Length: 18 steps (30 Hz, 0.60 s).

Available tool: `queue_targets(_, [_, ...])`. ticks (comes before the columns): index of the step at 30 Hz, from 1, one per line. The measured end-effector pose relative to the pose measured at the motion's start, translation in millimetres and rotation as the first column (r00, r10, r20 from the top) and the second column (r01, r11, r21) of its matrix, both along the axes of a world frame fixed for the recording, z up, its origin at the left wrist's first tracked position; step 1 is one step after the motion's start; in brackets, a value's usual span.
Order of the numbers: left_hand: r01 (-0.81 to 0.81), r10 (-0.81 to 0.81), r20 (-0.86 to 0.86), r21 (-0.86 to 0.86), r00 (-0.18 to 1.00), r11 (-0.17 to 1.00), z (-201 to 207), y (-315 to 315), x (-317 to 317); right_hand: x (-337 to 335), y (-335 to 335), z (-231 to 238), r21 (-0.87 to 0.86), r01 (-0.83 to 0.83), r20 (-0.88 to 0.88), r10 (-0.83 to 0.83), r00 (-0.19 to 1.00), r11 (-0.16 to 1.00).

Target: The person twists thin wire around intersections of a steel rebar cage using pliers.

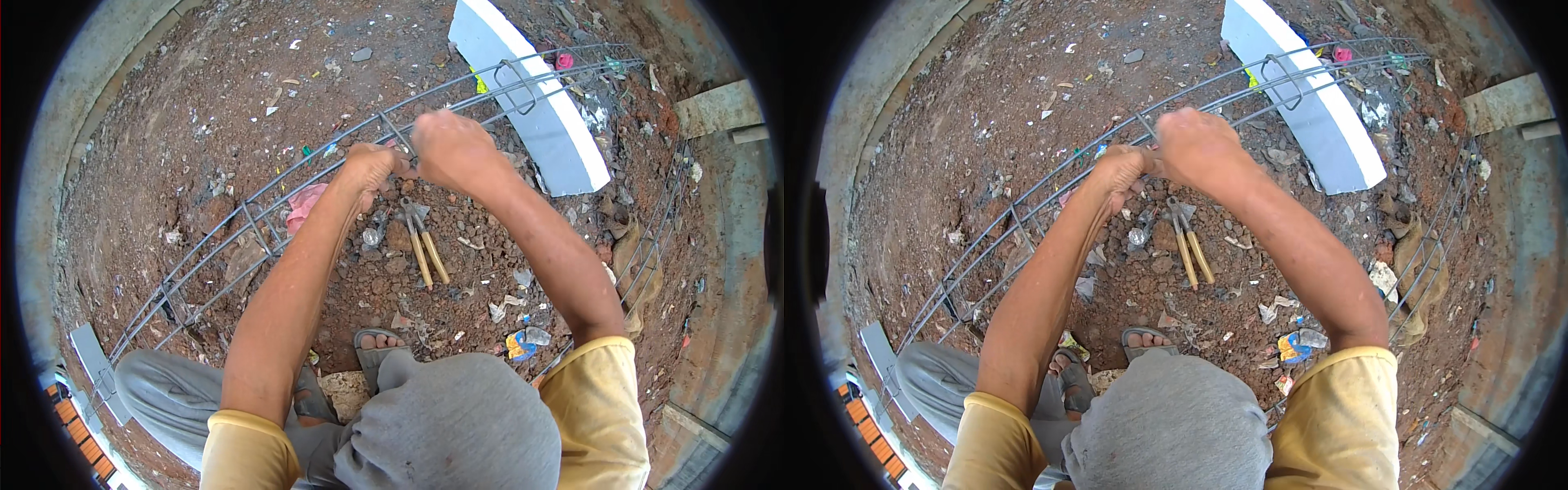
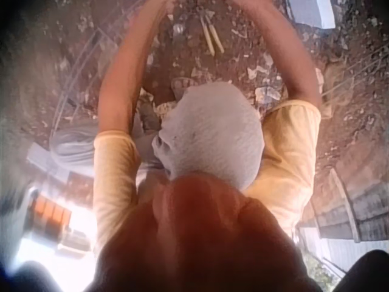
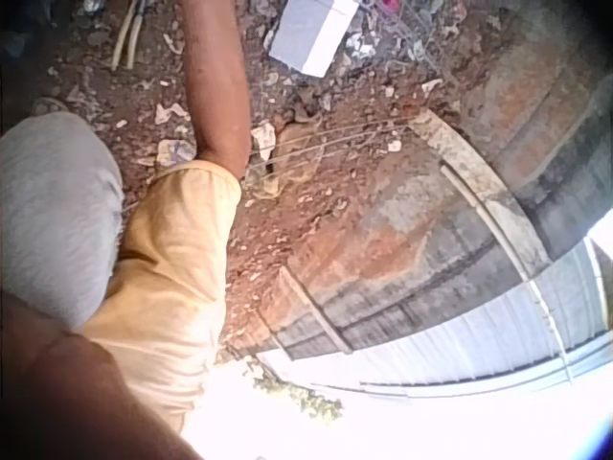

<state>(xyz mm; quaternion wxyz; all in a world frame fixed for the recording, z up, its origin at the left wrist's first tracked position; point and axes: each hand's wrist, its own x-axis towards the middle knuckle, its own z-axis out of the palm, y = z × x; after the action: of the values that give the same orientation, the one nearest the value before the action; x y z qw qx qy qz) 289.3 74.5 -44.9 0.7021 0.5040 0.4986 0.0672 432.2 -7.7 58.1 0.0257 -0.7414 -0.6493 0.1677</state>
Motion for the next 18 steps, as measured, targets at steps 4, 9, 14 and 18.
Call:
queue_targets(4, [-0.085, 0.093, 0.09, -0.085, 0.992, 0.993, 13.7, -13.4, 14.7, 19.2, -46.7, -46.7, 0.174, 0.227, -0.221, -0.187, 0.957, 0.958])
queue_targets(9, [-0.116, 0.115, -0.031, -0.043, 0.993, 0.992, 8.3, -14.5, 24.1, 4.6, -61.4, -85.5, 0.082, 0.579, -0.691, -0.372, 0.62, 0.811])
queue_targets(14, [-0.185, 0.184, -0.027, -0.042, 0.983, 0.982, 13.0, -19.1, 30.9, 19.3, -59.8, -116.3, -0.155, 0.684, -0.931, -0.338, 0.141, 0.713])
queue_targets(18, [-0.207, 0.207, 0.018, -0.031, 0.978, 0.978, -0.4, -19.7, 30.4, 47.0, -33.6, -112.5, -0.35, 0.546, -0.811, -0.538, 0.231, 0.762])
